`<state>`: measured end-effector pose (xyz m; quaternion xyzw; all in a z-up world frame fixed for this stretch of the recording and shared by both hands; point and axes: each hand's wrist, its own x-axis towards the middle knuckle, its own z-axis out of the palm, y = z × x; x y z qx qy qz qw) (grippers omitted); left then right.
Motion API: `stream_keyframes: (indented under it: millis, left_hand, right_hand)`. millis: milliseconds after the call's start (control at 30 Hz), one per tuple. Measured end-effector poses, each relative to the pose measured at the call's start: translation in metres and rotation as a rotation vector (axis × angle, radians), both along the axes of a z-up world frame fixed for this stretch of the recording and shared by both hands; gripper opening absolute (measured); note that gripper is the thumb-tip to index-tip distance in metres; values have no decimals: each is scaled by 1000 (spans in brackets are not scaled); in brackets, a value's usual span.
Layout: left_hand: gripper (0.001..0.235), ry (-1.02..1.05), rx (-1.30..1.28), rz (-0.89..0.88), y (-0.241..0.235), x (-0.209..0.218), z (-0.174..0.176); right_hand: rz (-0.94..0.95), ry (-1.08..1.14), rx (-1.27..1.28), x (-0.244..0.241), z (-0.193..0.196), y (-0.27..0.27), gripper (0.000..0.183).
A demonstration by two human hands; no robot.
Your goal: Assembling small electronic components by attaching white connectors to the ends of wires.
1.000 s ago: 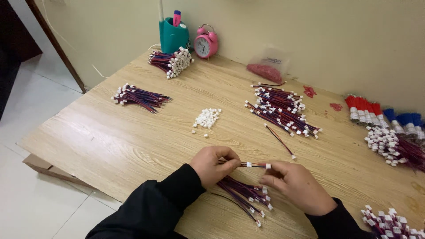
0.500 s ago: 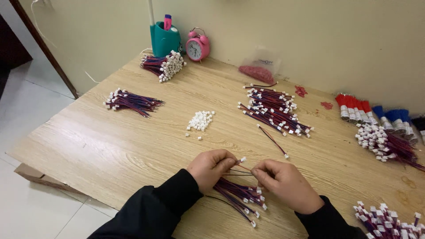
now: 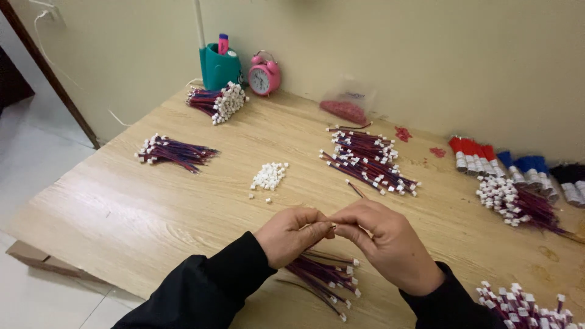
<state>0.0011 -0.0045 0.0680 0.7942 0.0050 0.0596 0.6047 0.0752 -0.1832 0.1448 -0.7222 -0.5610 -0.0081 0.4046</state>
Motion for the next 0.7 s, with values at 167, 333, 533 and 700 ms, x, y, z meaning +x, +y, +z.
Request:
stream_keyframes:
  millis: [167, 333, 533, 700]
  left_hand:
    - [31, -18, -207, -27, 0, 7, 5]
    - [25, -274, 51, 52, -6, 1, 13]
    - [16, -31, 80, 142, -4, 3, 16]
    - [16, -28, 124, 188, 19, 2, 1]
  right_hand:
    - [-53, -20, -34, 7, 8, 4, 14]
    - [-228, 150, -43, 9, -3, 5, 18]
    - [-334, 285, -7, 12, -17, 2, 14]
    - [-404, 408, 58, 30, -35, -3, 16]
